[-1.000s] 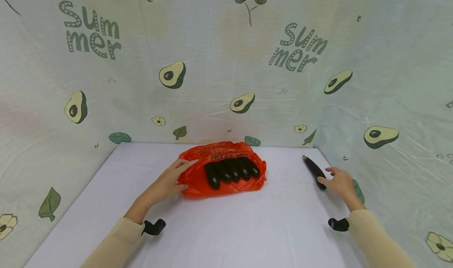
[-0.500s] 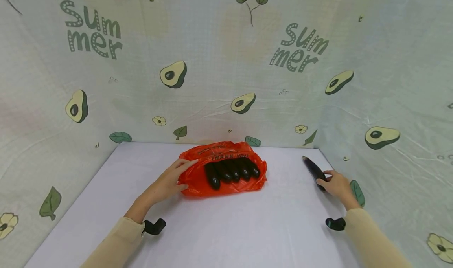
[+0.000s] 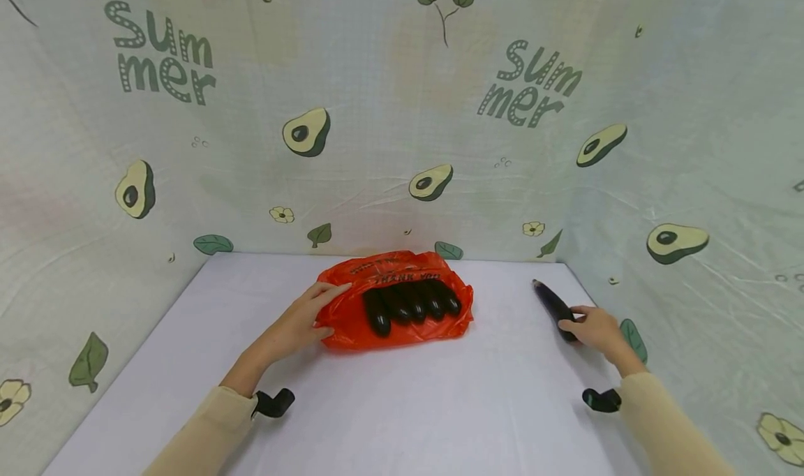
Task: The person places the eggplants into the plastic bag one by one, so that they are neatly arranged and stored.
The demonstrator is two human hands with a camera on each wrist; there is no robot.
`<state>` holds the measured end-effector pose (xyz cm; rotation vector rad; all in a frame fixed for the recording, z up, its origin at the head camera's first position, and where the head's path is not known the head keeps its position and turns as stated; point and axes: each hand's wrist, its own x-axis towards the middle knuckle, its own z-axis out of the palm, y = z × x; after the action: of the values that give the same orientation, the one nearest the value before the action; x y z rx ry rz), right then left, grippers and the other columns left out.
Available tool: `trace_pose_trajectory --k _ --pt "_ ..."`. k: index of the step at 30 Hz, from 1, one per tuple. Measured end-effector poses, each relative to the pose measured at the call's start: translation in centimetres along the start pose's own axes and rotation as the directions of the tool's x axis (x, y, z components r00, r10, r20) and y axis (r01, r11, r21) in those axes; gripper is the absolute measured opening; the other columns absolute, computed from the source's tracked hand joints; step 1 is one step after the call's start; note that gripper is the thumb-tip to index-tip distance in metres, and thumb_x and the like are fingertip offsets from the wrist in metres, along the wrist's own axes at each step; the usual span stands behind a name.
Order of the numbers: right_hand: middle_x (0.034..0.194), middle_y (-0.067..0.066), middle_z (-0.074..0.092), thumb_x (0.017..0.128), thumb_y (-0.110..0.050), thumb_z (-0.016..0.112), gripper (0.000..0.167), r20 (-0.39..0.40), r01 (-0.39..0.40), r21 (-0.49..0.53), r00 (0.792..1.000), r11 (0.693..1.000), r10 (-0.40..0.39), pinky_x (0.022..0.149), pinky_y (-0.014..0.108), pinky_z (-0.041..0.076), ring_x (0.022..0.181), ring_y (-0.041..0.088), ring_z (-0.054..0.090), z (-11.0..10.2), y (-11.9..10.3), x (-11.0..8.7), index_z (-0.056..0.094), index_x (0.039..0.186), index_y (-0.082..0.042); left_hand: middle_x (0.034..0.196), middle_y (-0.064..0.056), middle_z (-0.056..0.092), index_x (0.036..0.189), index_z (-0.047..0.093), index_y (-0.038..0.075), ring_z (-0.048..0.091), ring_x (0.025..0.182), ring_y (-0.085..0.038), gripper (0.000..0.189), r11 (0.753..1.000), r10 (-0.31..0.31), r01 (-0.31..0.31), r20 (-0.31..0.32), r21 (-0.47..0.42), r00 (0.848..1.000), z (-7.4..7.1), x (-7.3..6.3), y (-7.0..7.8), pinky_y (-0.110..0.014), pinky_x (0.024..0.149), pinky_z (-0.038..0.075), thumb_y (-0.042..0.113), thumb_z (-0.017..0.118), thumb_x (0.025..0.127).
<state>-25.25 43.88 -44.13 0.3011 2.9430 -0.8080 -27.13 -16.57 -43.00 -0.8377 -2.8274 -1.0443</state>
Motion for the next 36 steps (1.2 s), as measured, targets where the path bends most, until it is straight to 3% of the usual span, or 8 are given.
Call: trace_pose_trajectory --k 11,20,26,36 --pt "0.125 0.037 0.064 0.101 -0.033 0.07 0.068 -0.022 0.141 -0.014 0.99 0.99 -0.141 0.074 0.039 0.058 0.077 0.018 0.075 -1.7 -3.1 -3.3 0.05 0.146 0.014 0.143 -0.01 0.049 0.162 0.045 0.018 0.052 0.13 -0.032 0.087 1.0 0.011 -0.011 -0.005 0.012 1.0 0.0 0.1 0.1 -0.048 0.098 0.06 -0.004 0.083 0.088" --pt "0.119 0.026 0.071 0.099 -0.035 0.075 0.066 -0.002 0.215 0.008 0.977 0.977 -0.215 0.071 0.039 0.058 0.081 0.018 0.077 -2.0 -6.8 -7.1 0.055 0.146 0.007 0.144 -0.009 0.048 0.163 0.044 0.02 0.051 0.131 -0.032 0.087 1.0 -0.003 0.003 0.001 0.009 1.0 0.1 0.1 0.2 -0.047 0.098 0.061 -0.004 0.082 0.088" --pt "0.113 0.016 0.074 0.098 -0.032 0.077 0.062 0.007 0.259 0.037 0.966 0.965 -0.259 0.067 0.035 0.056 0.078 0.015 0.075 -1.5 -9.0 -9.0 0.059 0.145 0.004 0.145 -0.011 0.048 0.163 0.044 0.021 0.05 0.134 -0.034 0.087 1.0 -0.016 0.016 0.001 0.004 1.0 0.1 0.1 0.3 -0.05 0.098 0.061 -0.003 0.082 0.089" --pt "0.11 0.01 0.074 0.096 -0.029 0.08 0.059 0.048 0.296 0.111 0.952 0.949 -0.302 0.067 0.032 0.056 0.077 0.012 0.072 0.5 -11.4 -10.2 0.061 0.144 0.0 0.142 -0.009 0.048 0.163 0.044 0.018 0.052 0.128 -0.031 0.087 1.0 0.01 -0.01 -0.008 0.001 1.0 0.2 0.0 0.2 -0.044 0.096 0.061 -0.005 0.082 0.088"
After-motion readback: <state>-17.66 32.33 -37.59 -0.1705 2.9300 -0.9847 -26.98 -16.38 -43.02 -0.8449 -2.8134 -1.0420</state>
